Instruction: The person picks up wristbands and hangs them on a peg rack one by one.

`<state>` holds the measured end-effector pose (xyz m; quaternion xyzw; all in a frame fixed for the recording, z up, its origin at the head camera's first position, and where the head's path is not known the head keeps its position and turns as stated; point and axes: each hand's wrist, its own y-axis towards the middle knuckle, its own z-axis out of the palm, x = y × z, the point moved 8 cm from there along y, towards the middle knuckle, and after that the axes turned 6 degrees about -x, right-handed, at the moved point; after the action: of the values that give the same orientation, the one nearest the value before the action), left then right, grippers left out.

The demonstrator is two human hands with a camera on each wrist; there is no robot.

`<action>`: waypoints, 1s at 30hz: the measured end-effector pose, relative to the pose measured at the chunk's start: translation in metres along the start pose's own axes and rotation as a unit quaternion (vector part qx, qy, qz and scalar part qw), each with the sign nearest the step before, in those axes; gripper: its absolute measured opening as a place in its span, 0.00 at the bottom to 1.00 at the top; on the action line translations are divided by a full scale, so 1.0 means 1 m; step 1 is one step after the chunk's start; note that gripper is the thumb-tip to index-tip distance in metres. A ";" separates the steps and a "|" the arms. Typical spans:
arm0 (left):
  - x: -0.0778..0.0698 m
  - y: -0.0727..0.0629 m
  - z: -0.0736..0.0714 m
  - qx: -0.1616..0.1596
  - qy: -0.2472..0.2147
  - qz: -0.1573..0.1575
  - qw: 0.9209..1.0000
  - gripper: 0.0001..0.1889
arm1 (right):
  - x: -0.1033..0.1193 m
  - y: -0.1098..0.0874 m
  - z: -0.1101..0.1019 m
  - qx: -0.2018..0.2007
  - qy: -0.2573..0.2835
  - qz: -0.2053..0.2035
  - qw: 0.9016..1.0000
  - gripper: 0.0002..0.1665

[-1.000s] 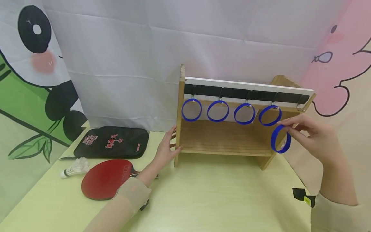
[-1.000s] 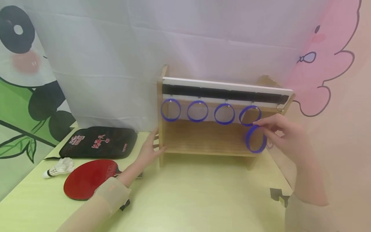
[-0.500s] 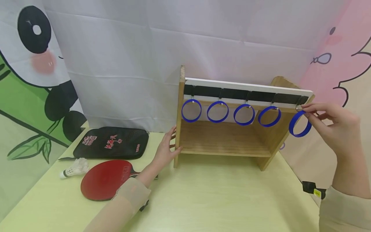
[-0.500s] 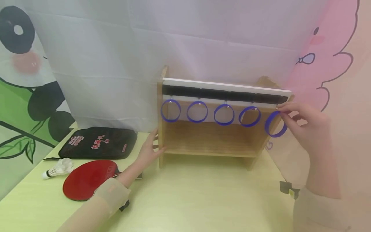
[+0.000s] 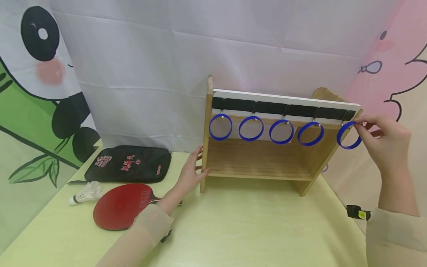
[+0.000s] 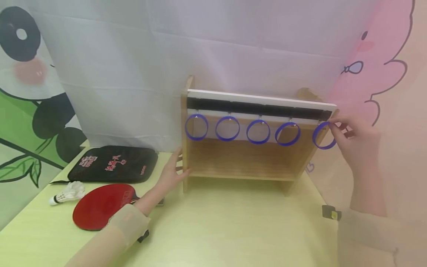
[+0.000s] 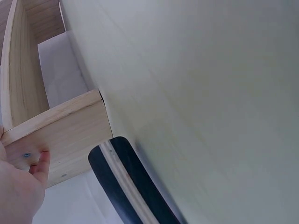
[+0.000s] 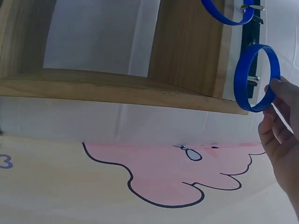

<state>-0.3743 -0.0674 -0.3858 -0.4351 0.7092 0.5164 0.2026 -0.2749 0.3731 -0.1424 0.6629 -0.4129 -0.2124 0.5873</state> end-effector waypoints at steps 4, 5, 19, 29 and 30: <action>-0.001 0.000 0.000 0.000 0.003 0.001 1.000 0.49 | -0.010 -0.001 0.004 -0.003 -0.021 -0.002 1.000 0.06; -0.002 0.000 -0.001 0.000 0.003 0.001 1.000 0.49 | -0.013 -0.002 0.005 -0.002 -0.026 0.000 1.000 0.06; -0.001 0.000 -0.002 -0.001 0.005 -0.001 1.000 0.48 | -0.026 -0.018 0.018 0.021 -0.037 0.016 0.999 0.09; -0.004 0.000 -0.001 0.003 -0.006 -0.008 1.000 0.47 | -0.007 -0.018 0.008 0.011 0.011 0.008 1.000 0.13; -0.004 0.000 -0.001 0.004 -0.007 -0.011 1.000 0.48 | -0.005 -0.018 0.008 0.010 0.019 0.011 1.000 0.13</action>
<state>-0.3719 -0.0671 -0.3828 -0.4387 0.7049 0.5143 0.2148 -0.2780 0.3719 -0.1626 0.6681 -0.4110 -0.1888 0.5908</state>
